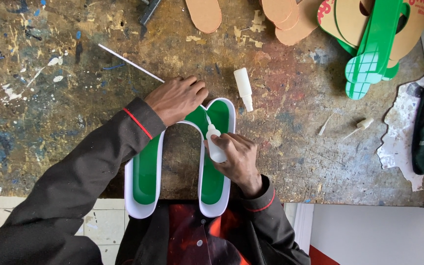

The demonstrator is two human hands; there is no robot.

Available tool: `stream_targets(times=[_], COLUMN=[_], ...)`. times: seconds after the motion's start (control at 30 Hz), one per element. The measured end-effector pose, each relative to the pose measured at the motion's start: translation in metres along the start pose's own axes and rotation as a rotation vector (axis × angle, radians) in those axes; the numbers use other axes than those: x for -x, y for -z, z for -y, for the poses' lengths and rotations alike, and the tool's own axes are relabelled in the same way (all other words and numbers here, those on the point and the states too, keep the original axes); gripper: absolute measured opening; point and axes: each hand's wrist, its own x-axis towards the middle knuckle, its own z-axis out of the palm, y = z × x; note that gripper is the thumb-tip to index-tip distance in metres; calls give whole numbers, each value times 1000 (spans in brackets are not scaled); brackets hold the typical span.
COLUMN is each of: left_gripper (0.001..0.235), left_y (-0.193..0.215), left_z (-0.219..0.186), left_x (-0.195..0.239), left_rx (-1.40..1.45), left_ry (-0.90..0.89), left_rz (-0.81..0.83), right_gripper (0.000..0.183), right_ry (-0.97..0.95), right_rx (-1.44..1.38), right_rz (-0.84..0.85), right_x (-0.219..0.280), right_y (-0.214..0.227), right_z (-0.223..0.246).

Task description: The person constructs a three-dimensional sign letter by applying glue to the edges of a green acrylic letter base and then carefully attaching a flexible white plastic strip around the perimeter.

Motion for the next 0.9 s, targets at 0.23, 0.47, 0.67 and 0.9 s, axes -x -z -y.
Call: stream_targets(times=[0.23, 0.47, 0.67, 0.9], left_gripper=[27, 27, 27, 27], left_y=[3, 4, 0, -11], left_z=[1, -2, -2, 1], left_x=[2, 3, 3, 3], left_rx=[0, -17, -19, -20], left_ry=[11, 6, 10, 13], left_rz=[22, -2, -9, -16], right_gripper=[42, 37, 31, 34], right_ry=[-28, -42, -72, -81], right_rx=[-74, -82, -69, -67], right_rz=[-14, -56, -106, -99], right_x=[6, 3, -15, -19], right_y=[-1, -3, 5, 8], right_z=[-2, -2, 13, 14])
